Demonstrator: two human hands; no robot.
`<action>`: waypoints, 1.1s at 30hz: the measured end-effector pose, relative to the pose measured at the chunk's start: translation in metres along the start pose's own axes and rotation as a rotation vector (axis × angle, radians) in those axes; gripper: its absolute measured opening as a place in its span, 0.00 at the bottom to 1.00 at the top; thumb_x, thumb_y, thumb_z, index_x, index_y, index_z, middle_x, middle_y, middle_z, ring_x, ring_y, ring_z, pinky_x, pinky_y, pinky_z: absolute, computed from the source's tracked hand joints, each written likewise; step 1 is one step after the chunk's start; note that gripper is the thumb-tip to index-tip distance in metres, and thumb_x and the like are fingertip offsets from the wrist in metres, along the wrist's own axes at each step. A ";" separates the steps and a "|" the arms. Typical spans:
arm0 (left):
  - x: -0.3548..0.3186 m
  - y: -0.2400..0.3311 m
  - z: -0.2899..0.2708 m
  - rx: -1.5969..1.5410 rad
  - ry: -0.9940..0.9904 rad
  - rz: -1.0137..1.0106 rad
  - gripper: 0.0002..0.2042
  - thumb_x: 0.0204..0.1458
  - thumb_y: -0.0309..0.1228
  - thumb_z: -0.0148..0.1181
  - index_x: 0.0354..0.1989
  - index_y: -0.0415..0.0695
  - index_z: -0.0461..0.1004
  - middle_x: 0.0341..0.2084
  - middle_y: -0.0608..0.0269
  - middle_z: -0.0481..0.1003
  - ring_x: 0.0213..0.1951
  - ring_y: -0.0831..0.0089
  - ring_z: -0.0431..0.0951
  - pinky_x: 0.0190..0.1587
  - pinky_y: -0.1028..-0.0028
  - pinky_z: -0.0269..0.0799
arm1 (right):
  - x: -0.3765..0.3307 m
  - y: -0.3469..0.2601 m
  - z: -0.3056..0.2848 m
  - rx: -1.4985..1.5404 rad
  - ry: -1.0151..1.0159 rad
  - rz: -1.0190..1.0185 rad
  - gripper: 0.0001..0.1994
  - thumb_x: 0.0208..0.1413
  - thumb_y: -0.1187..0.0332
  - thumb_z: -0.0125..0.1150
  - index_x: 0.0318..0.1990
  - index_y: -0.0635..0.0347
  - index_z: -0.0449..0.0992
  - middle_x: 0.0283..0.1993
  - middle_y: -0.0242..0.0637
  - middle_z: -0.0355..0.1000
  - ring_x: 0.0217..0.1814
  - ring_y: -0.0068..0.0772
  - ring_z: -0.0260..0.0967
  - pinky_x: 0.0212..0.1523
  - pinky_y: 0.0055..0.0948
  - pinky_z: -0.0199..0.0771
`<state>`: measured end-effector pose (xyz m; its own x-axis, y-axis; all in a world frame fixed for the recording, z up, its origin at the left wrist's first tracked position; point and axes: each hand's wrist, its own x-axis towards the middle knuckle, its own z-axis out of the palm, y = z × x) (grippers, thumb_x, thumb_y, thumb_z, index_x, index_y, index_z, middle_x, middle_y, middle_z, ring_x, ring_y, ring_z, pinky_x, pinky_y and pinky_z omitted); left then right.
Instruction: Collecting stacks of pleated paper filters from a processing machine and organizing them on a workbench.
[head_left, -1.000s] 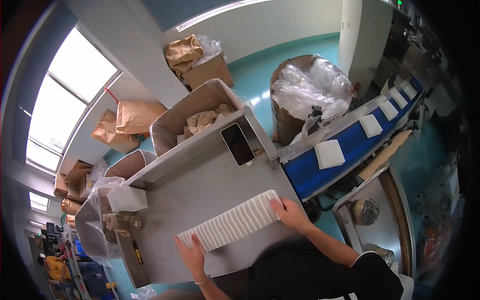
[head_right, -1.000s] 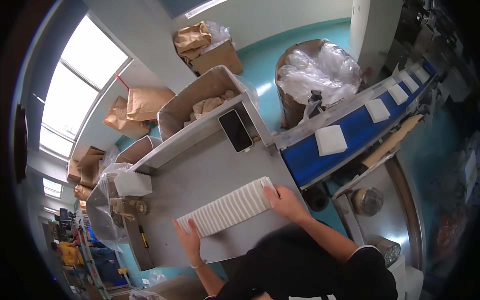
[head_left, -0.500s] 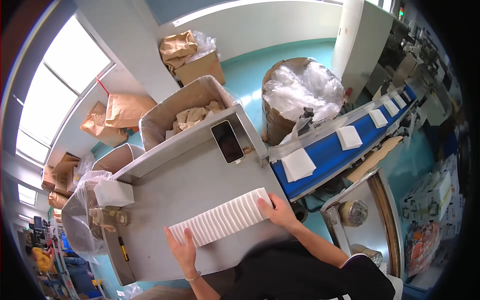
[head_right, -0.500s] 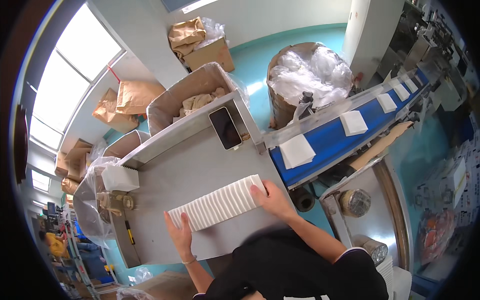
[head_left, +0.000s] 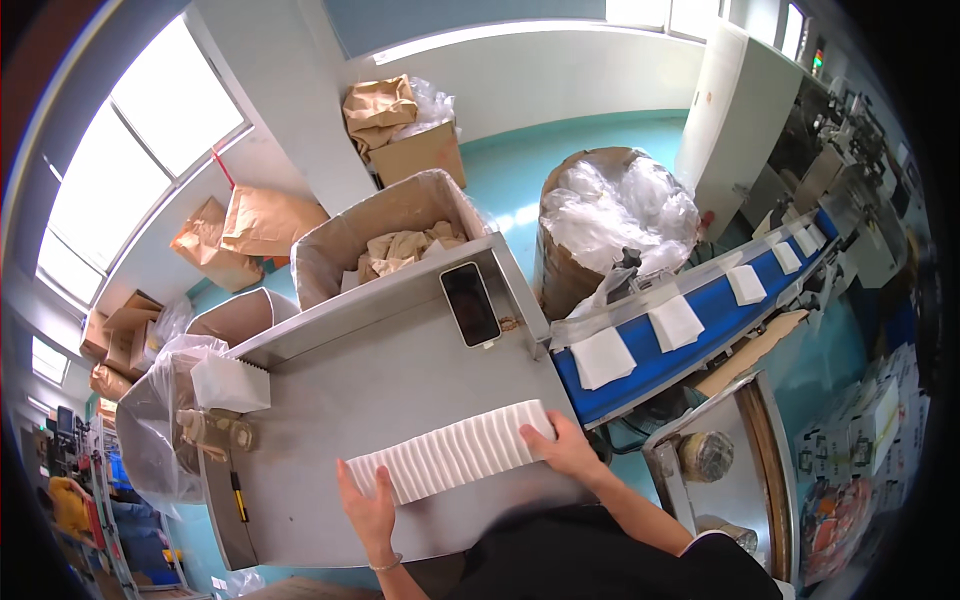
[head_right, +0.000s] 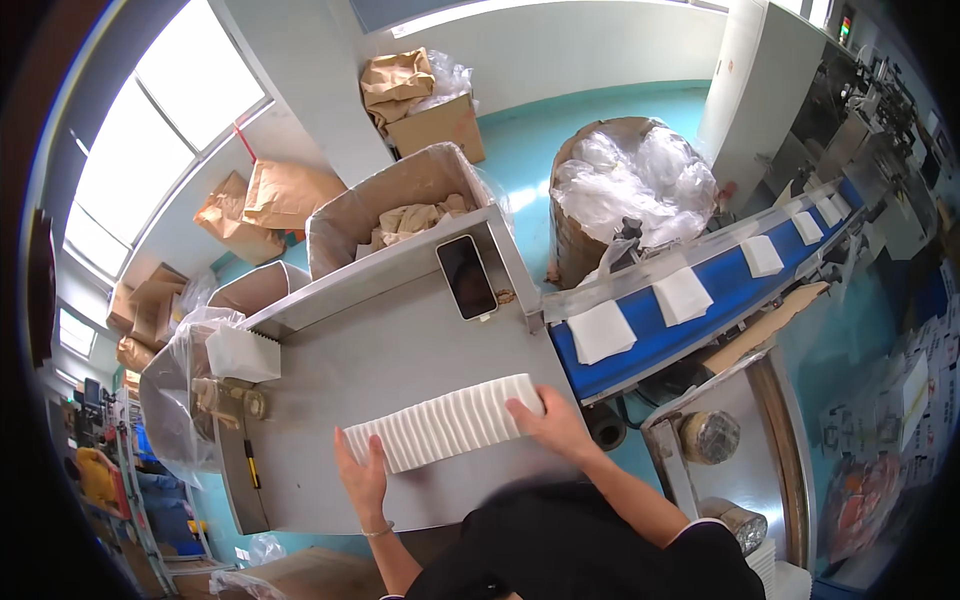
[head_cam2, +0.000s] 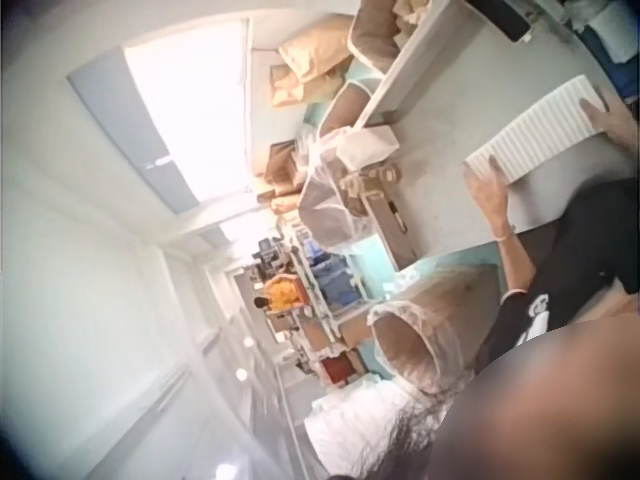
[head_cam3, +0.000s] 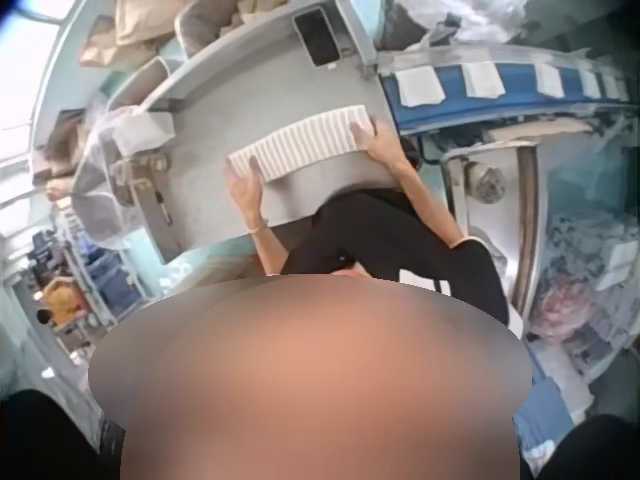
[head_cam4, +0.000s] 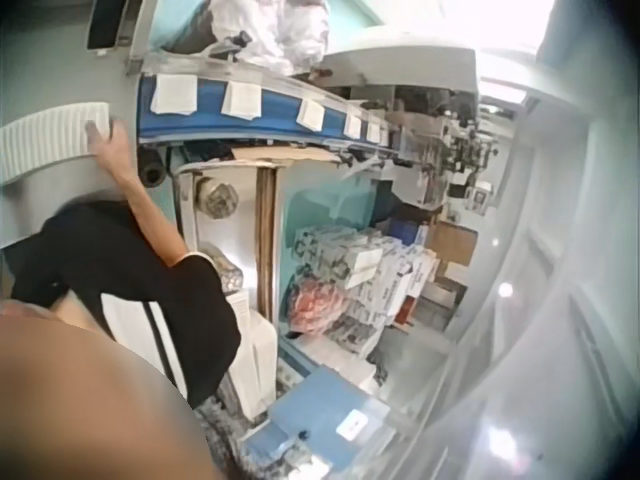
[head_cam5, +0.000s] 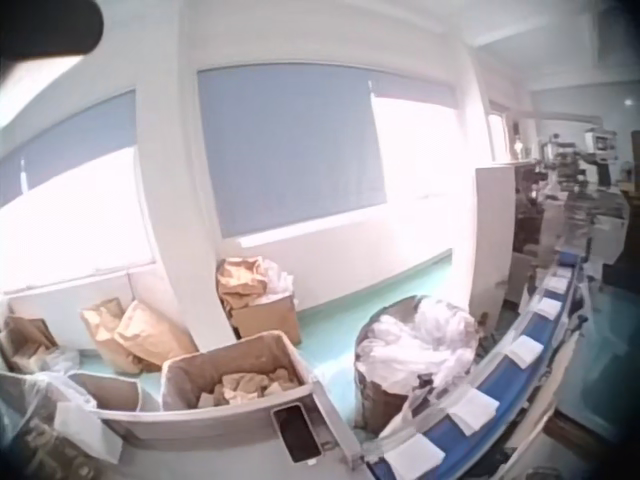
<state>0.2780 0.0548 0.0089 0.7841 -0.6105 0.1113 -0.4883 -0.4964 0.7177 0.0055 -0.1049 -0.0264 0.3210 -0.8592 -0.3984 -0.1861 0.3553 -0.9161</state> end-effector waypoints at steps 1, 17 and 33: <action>0.000 -0.001 0.001 -0.006 0.014 0.013 0.38 0.54 0.43 0.63 0.64 0.28 0.56 0.60 0.35 0.62 0.63 0.47 0.62 0.65 0.60 0.55 | -0.003 -0.004 0.003 -0.123 -0.060 -0.070 0.22 0.62 0.56 0.57 0.54 0.67 0.70 0.47 0.39 0.73 0.45 0.22 0.68 0.49 0.25 0.69; 0.002 0.003 0.007 -0.016 -0.044 0.057 0.38 0.53 0.41 0.64 0.65 0.28 0.54 0.61 0.36 0.62 0.64 0.48 0.61 0.65 0.60 0.55 | 0.000 -0.001 0.001 -0.230 -0.081 -0.047 0.23 0.64 0.56 0.55 0.57 0.65 0.67 0.49 0.41 0.73 0.50 0.33 0.72 0.47 0.31 0.73; 0.002 0.018 0.008 -0.127 -0.093 0.006 0.37 0.54 0.41 0.63 0.65 0.29 0.55 0.60 0.36 0.63 0.63 0.50 0.63 0.64 0.63 0.57 | 0.002 0.013 -0.001 -0.133 -0.007 -0.037 0.20 0.63 0.54 0.54 0.50 0.63 0.73 0.40 0.36 0.74 0.39 0.22 0.70 0.40 0.27 0.70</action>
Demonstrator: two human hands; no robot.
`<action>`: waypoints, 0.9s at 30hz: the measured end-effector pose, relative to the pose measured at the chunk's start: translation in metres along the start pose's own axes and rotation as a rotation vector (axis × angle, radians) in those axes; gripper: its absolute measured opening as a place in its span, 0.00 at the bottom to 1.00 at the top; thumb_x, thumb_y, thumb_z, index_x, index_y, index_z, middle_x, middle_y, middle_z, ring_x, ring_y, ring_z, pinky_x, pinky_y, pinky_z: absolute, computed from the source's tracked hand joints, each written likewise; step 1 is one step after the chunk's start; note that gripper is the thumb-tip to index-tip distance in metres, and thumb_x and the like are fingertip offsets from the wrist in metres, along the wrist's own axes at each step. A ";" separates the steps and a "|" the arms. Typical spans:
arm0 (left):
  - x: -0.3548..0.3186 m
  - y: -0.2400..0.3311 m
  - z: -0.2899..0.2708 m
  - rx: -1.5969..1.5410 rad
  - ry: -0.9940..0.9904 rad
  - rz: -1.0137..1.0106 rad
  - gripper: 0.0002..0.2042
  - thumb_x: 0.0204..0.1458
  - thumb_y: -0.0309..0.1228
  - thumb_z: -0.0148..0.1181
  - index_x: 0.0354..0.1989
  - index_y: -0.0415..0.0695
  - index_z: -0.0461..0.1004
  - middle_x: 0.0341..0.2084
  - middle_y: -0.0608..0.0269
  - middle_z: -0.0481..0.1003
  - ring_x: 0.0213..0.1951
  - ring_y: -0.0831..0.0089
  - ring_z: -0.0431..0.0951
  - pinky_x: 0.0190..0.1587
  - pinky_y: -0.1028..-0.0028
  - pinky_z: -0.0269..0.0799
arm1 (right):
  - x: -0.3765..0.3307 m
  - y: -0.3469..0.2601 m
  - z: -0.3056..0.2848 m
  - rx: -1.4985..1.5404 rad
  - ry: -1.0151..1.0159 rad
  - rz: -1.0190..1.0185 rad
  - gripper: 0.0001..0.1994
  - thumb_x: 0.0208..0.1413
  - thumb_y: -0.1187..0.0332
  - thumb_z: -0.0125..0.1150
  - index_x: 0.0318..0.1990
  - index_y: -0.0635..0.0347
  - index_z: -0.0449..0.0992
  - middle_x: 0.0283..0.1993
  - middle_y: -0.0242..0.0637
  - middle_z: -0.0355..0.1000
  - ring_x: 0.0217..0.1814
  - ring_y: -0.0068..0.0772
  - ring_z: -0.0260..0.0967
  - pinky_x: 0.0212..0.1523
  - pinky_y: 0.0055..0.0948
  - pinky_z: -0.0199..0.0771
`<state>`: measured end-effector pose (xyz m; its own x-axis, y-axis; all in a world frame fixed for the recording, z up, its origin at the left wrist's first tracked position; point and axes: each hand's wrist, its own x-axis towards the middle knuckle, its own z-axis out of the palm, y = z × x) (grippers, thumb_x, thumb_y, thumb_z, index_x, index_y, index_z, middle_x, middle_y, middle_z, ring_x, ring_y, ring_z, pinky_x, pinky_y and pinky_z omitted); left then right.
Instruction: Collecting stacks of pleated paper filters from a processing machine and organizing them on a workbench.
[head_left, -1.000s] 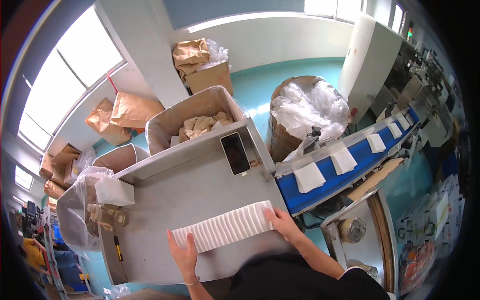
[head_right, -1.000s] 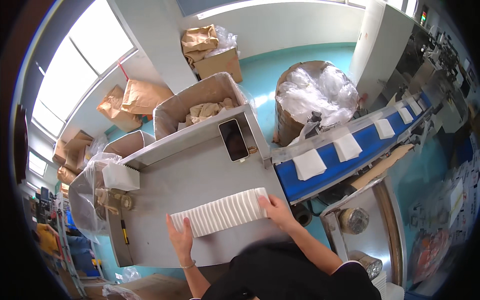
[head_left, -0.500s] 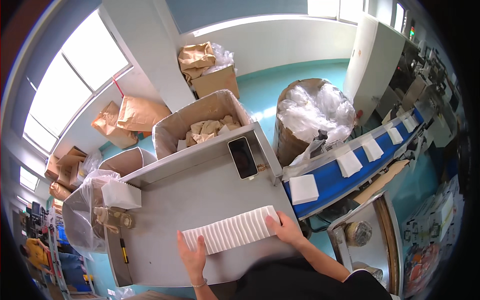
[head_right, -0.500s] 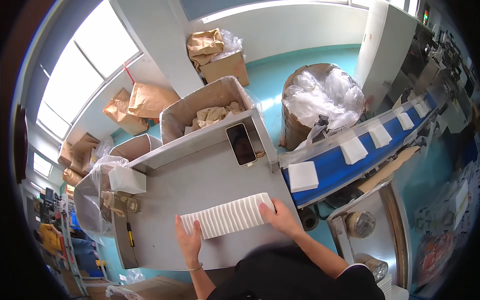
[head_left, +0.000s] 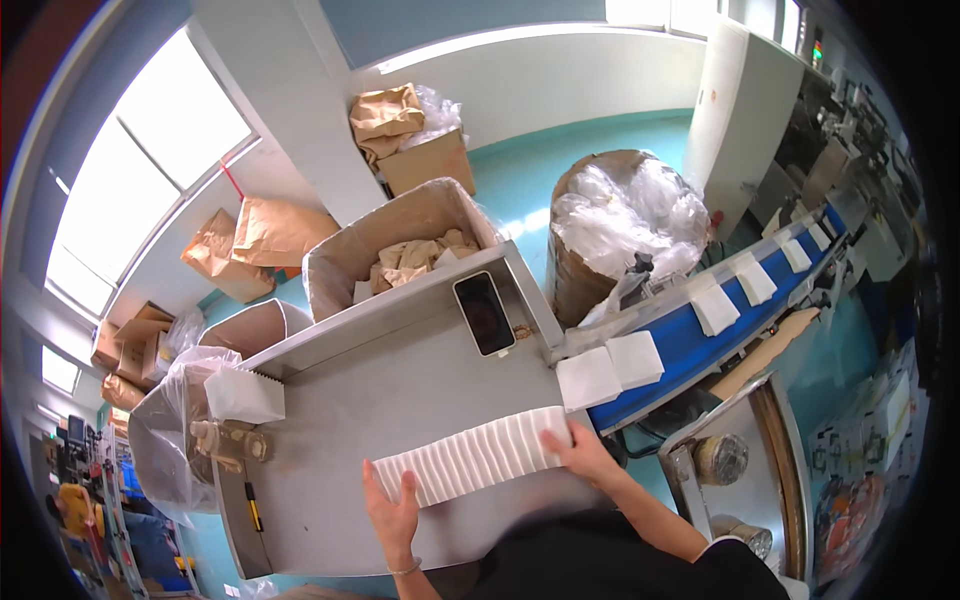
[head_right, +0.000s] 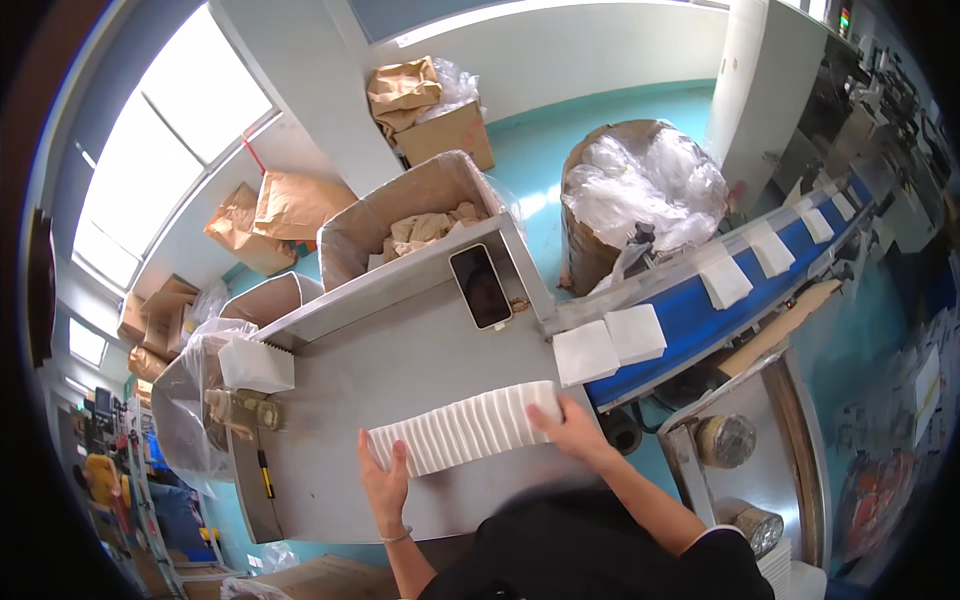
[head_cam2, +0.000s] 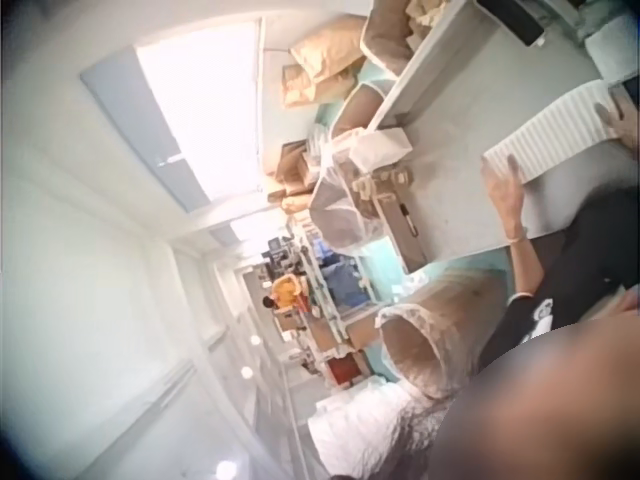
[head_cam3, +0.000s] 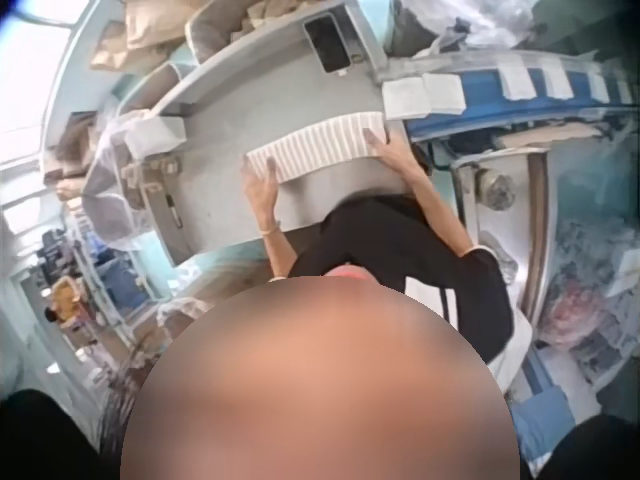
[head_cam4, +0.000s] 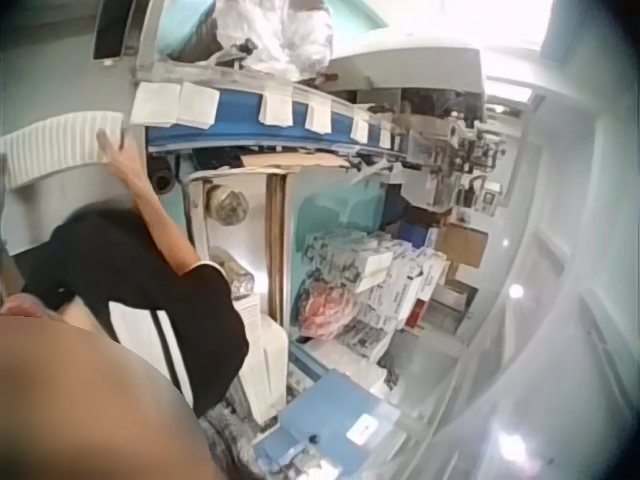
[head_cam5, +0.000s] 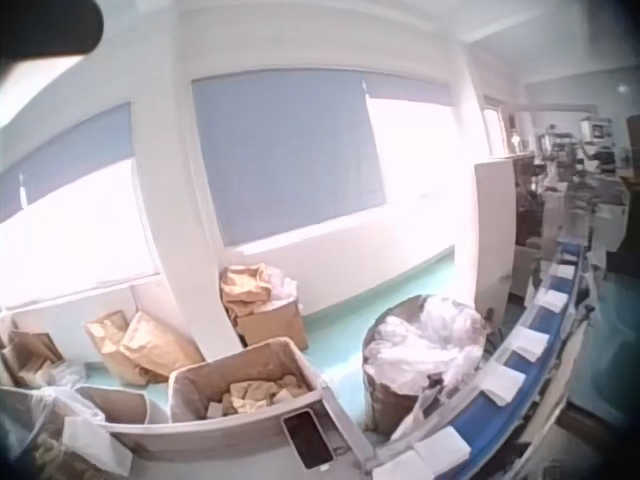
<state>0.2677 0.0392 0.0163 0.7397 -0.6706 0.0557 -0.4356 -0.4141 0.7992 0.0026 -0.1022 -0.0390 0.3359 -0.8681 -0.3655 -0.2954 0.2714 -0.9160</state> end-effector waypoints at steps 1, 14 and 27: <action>0.000 0.001 0.000 0.001 0.001 -0.001 0.37 0.54 0.41 0.63 0.65 0.29 0.55 0.60 0.36 0.63 0.63 0.50 0.62 0.64 0.63 0.57 | -0.005 -0.008 0.005 0.006 0.012 0.010 0.20 0.63 0.54 0.54 0.50 0.63 0.73 0.40 0.36 0.74 0.39 0.22 0.70 0.40 0.27 0.70; -0.001 0.002 0.004 -0.026 0.020 -0.018 0.36 0.55 0.41 0.63 0.65 0.31 0.56 0.61 0.37 0.62 0.64 0.51 0.62 0.64 0.62 0.57 | 0.013 0.009 -0.024 0.759 0.066 0.279 0.18 0.62 0.63 0.57 0.54 0.65 0.68 0.47 0.40 0.73 0.44 0.29 0.73 0.41 0.29 0.74; -0.001 0.006 0.010 0.005 -0.026 0.008 0.35 0.56 0.39 0.62 0.66 0.32 0.54 0.62 0.39 0.61 0.64 0.53 0.61 0.65 0.64 0.55 | 0.024 -0.008 -0.011 0.380 -0.052 0.306 0.31 0.61 0.46 0.55 0.55 0.71 0.71 0.48 0.40 0.74 0.46 0.29 0.71 0.48 0.28 0.71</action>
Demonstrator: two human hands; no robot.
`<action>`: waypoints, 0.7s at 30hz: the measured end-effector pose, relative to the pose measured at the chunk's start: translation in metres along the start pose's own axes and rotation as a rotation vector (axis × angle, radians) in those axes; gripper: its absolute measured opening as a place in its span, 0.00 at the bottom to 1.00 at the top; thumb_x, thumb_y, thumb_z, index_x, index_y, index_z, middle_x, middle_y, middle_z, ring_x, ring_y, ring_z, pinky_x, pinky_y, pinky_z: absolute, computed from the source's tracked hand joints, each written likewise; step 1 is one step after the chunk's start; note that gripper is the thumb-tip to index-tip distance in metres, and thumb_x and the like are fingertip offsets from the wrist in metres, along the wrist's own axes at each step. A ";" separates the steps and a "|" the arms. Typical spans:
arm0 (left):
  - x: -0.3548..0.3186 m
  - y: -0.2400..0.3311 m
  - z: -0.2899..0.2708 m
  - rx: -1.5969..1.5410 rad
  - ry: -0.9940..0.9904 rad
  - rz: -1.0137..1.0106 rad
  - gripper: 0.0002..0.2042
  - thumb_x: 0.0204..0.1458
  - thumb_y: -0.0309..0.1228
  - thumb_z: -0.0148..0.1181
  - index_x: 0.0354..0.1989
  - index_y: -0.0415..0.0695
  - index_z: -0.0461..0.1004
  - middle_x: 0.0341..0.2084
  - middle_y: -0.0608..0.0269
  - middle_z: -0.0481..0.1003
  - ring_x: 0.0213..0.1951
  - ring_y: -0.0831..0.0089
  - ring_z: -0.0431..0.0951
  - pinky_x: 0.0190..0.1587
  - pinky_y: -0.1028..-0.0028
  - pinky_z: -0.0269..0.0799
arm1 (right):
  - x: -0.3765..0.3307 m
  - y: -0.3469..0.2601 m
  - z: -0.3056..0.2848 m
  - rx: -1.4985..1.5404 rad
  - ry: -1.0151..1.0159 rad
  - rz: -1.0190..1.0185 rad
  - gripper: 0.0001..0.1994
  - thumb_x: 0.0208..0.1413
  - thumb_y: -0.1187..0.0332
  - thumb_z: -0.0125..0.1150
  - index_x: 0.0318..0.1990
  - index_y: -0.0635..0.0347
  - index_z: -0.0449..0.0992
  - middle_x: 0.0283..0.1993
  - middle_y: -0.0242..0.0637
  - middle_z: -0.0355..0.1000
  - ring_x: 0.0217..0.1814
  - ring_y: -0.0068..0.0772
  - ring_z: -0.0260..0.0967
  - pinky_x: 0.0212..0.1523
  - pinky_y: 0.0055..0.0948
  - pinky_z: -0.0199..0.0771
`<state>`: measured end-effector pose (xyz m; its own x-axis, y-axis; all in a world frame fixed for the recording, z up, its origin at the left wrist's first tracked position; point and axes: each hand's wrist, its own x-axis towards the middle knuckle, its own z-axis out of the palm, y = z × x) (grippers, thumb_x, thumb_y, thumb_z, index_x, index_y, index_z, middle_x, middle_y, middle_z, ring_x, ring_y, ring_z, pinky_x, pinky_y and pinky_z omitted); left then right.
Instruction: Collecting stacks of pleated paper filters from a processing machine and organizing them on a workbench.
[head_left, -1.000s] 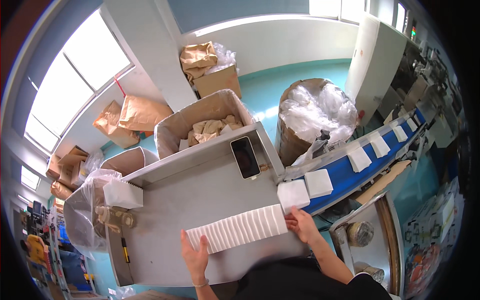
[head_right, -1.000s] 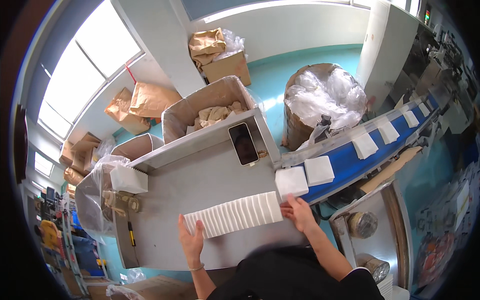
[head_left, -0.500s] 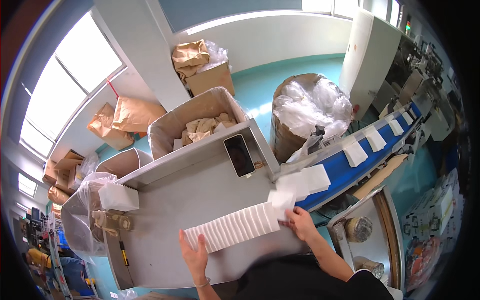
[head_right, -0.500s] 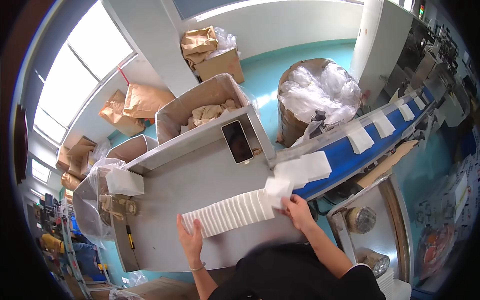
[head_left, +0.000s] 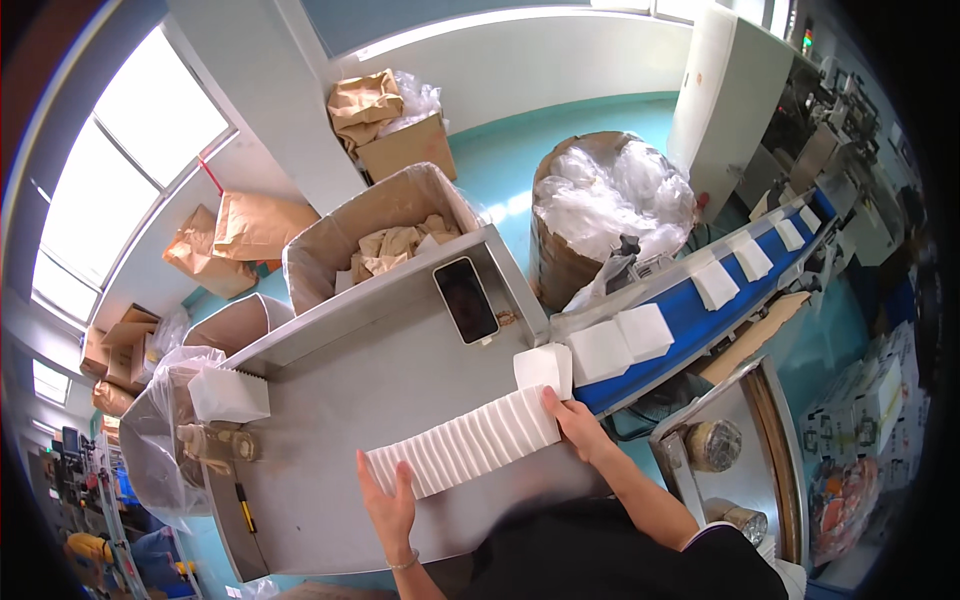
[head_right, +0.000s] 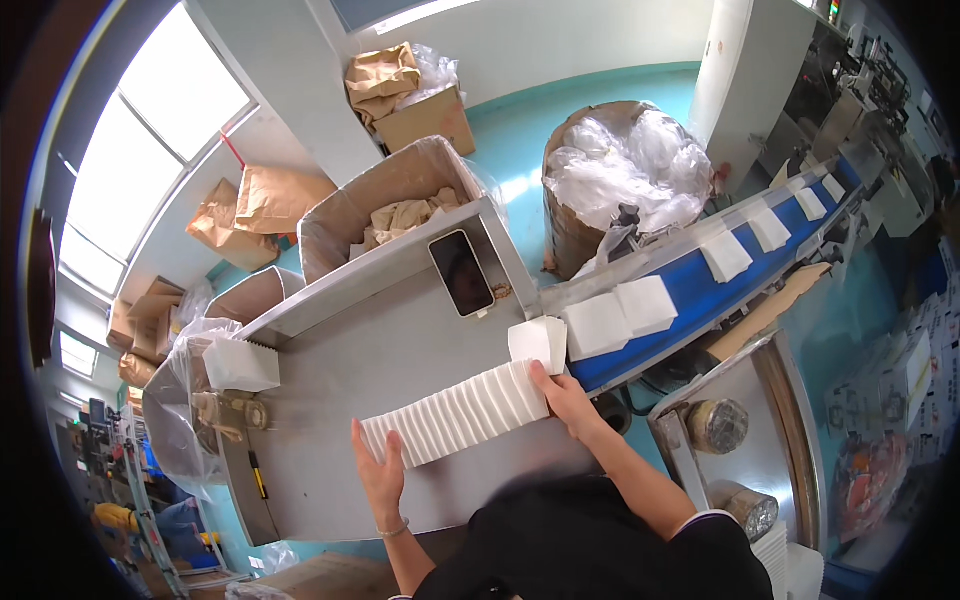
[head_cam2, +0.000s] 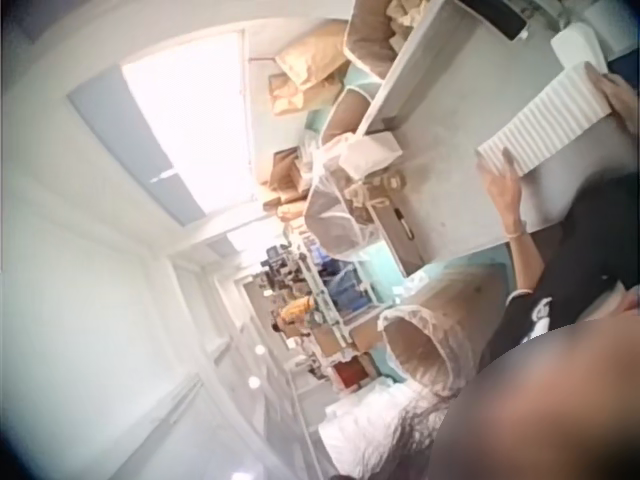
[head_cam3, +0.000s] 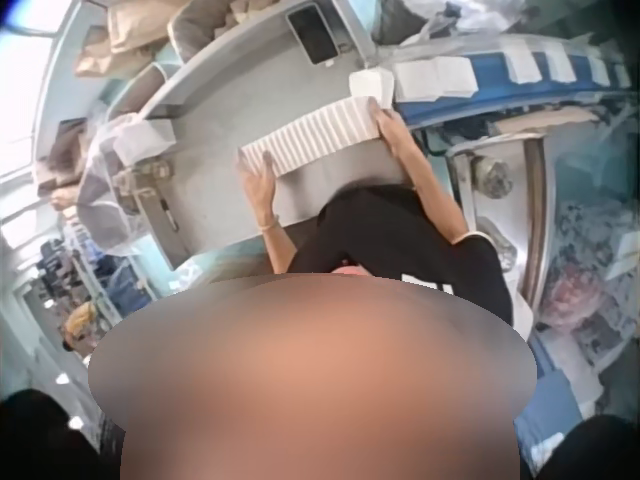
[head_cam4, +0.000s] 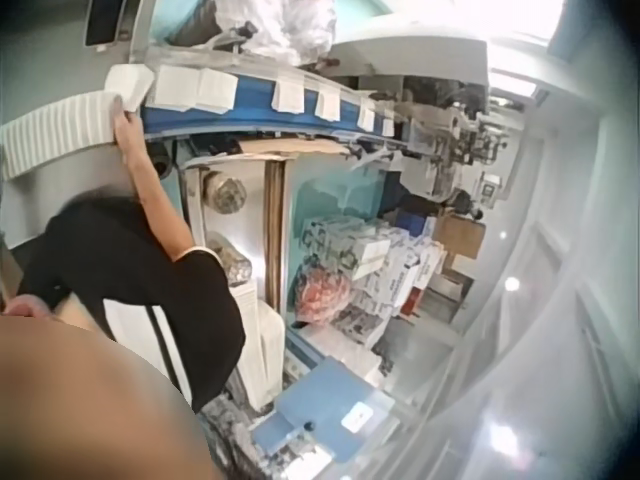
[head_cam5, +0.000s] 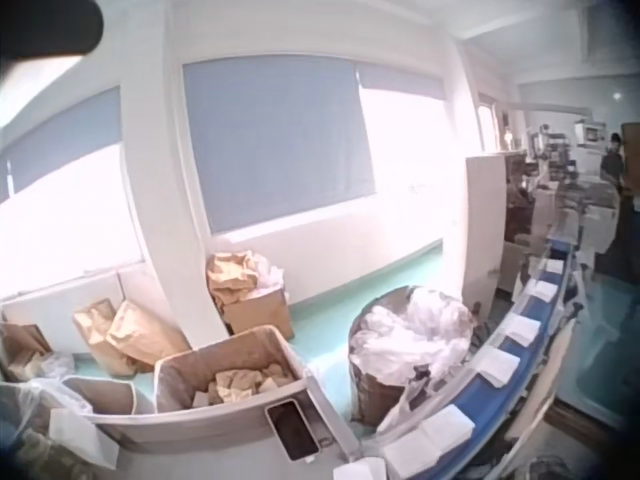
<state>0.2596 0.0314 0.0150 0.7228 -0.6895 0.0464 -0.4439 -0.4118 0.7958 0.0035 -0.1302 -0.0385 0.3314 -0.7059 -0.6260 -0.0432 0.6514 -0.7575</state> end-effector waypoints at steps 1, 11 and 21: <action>0.000 0.000 0.000 -0.016 -0.002 -0.008 0.36 0.55 0.39 0.63 0.66 0.31 0.54 0.62 0.38 0.60 0.65 0.51 0.60 0.65 0.63 0.55 | 0.001 -0.001 0.000 0.061 -0.015 0.063 0.33 0.61 0.45 0.55 0.56 0.72 0.70 0.49 0.41 0.74 0.47 0.29 0.71 0.48 0.27 0.71; -0.003 0.000 0.007 0.079 -0.014 0.040 0.37 0.57 0.39 0.61 0.67 0.31 0.51 0.64 0.38 0.58 0.66 0.53 0.58 0.66 0.64 0.53 | 0.036 0.030 -0.018 0.466 -0.025 0.168 0.25 0.64 0.45 0.47 0.48 0.61 0.74 0.41 0.40 0.77 0.39 0.32 0.75 0.41 0.31 0.75; -0.007 0.008 0.009 0.032 -0.020 -0.024 0.39 0.56 0.41 0.62 0.67 0.29 0.50 0.65 0.36 0.56 0.67 0.50 0.56 0.67 0.62 0.50 | 0.016 0.025 -0.010 0.752 -0.024 0.067 0.27 0.65 0.44 0.42 0.56 0.57 0.69 0.48 0.40 0.75 0.53 0.38 0.70 0.58 0.40 0.65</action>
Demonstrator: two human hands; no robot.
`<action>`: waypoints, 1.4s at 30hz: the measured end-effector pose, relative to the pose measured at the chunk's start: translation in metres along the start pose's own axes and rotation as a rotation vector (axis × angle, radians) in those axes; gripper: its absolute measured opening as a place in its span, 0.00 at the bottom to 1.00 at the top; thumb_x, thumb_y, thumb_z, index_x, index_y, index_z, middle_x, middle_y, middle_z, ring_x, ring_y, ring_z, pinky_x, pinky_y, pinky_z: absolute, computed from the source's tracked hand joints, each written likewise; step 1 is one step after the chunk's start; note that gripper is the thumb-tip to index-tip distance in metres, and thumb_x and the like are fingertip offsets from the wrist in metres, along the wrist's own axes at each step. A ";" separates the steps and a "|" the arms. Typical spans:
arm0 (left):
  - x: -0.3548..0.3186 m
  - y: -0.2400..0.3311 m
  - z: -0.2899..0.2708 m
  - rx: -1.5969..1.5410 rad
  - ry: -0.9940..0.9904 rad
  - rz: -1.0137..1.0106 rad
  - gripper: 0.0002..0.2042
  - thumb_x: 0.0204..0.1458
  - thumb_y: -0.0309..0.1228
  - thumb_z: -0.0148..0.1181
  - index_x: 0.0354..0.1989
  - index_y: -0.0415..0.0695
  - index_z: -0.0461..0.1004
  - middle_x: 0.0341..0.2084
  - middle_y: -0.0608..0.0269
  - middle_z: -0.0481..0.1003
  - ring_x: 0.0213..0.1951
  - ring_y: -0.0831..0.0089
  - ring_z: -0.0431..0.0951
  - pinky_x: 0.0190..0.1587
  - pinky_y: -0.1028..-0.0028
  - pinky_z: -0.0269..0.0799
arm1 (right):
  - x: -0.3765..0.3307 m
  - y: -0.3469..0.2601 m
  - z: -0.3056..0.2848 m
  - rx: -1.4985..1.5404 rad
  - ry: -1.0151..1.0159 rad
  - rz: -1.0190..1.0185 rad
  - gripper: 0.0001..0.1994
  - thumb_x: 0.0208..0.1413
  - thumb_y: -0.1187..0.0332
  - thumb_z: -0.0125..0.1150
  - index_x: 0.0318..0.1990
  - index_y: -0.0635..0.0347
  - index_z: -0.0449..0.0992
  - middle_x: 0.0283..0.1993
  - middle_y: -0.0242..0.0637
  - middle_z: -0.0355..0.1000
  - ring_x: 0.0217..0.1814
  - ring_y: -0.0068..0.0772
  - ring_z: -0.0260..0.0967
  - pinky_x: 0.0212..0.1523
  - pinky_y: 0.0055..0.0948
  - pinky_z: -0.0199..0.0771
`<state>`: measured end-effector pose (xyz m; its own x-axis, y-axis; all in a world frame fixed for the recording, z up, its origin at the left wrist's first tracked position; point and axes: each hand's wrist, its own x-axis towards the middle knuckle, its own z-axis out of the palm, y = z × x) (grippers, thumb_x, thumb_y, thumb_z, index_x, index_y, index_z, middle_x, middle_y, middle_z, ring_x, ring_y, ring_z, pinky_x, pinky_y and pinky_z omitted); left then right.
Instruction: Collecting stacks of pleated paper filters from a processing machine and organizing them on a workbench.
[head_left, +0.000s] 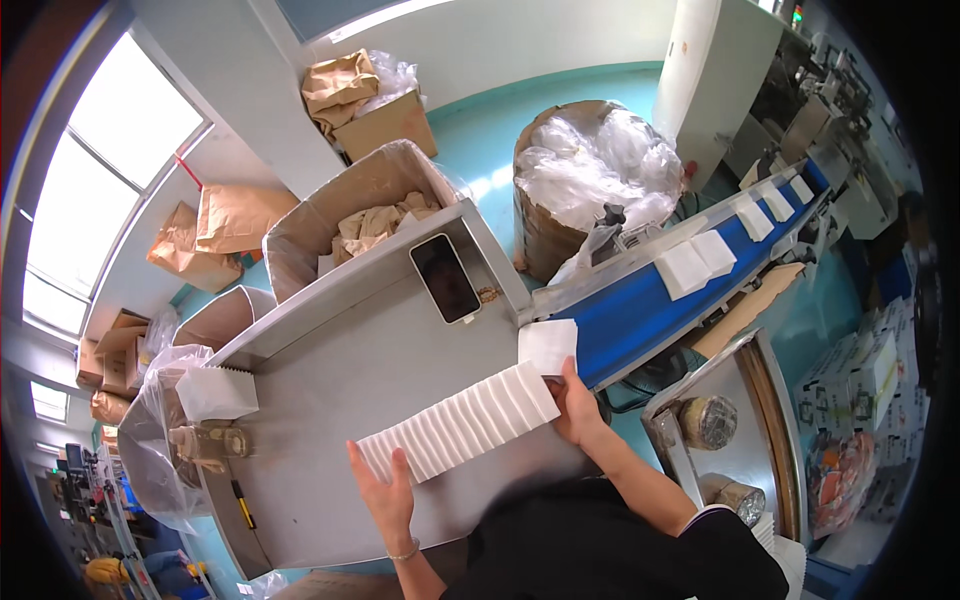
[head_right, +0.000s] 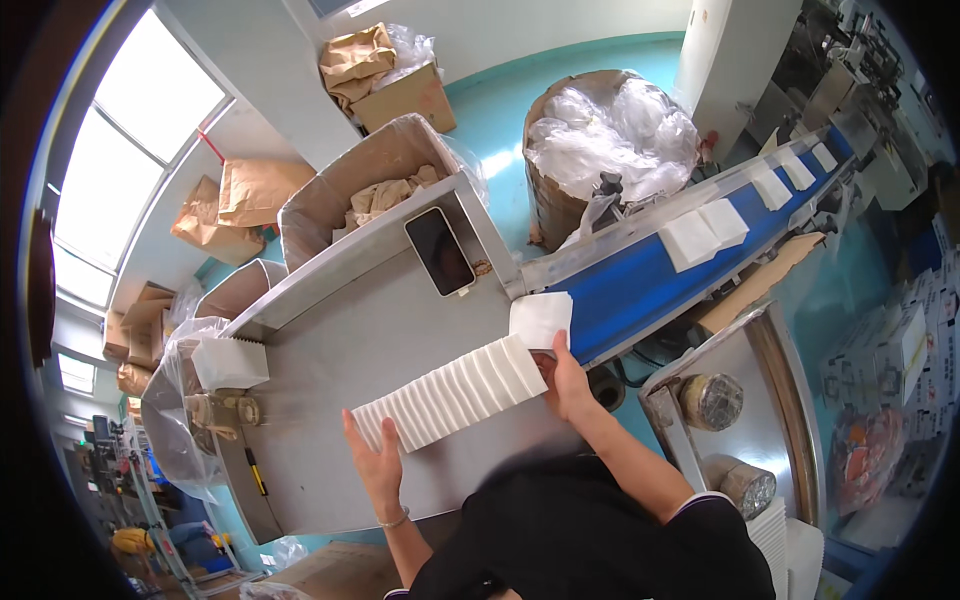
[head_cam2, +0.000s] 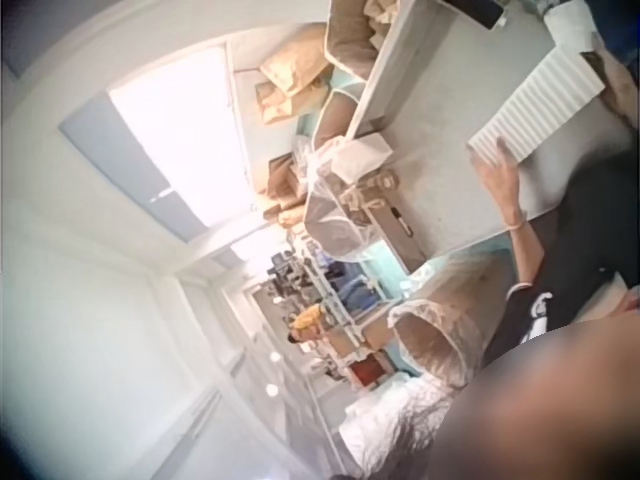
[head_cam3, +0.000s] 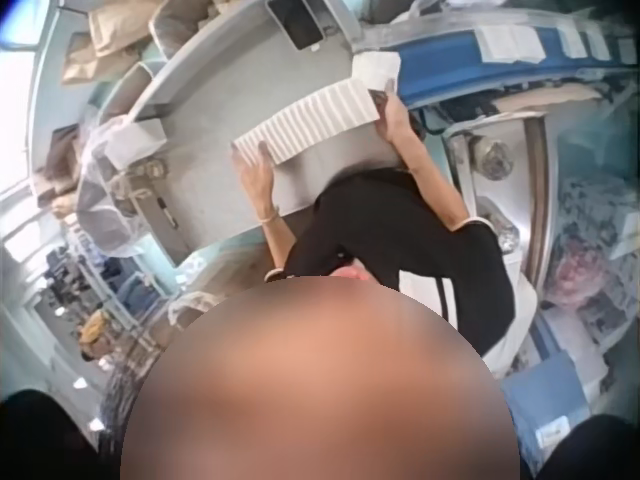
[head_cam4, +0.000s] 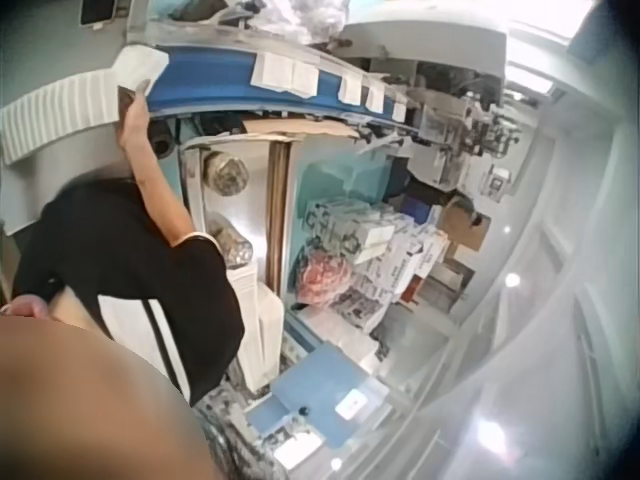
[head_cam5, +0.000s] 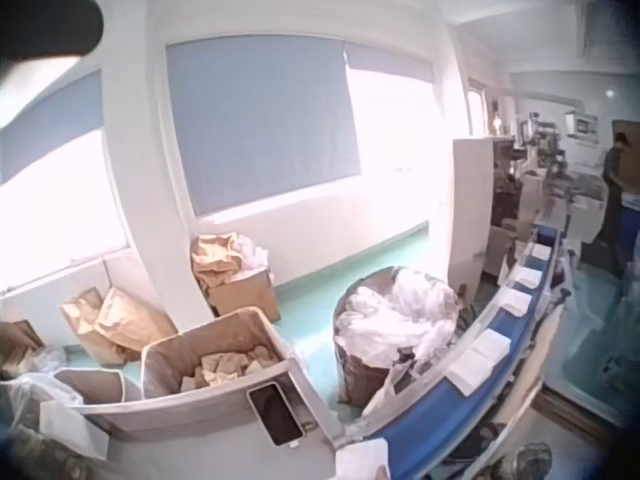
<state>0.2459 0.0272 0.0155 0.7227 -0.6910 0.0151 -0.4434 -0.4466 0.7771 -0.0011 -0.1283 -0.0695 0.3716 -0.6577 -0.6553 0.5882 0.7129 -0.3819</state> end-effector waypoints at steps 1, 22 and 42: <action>0.000 0.000 0.000 0.020 -0.010 0.009 0.39 0.56 0.41 0.62 0.67 0.29 0.50 0.65 0.37 0.56 0.67 0.50 0.56 0.67 0.62 0.50 | -0.004 0.007 -0.001 -0.043 0.046 -0.020 0.28 0.65 0.43 0.42 0.57 0.56 0.69 0.49 0.40 0.75 0.54 0.38 0.69 0.59 0.40 0.65; 0.000 -0.005 0.009 0.041 0.026 0.035 0.37 0.57 0.39 0.61 0.67 0.31 0.50 0.65 0.38 0.56 0.67 0.53 0.57 0.67 0.64 0.52 | -0.030 -0.009 0.013 -0.397 0.077 -0.009 0.18 0.61 0.60 0.58 0.52 0.63 0.73 0.46 0.41 0.75 0.47 0.34 0.73 0.45 0.34 0.74; 0.009 0.011 0.011 0.111 -0.027 0.095 0.41 0.52 0.42 0.65 0.66 0.29 0.52 0.60 0.33 0.61 0.62 0.44 0.62 0.63 0.58 0.58 | -0.031 -0.018 -0.018 -0.684 -0.001 0.135 0.20 0.61 0.64 0.59 0.57 0.62 0.68 0.51 0.35 0.73 0.52 0.33 0.72 0.50 0.37 0.74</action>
<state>0.2420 0.0096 0.0178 0.6608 -0.7475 0.0674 -0.5661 -0.4375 0.6987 -0.0357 -0.1160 -0.0539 0.4103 -0.5522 -0.7257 -0.0476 0.7818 -0.6218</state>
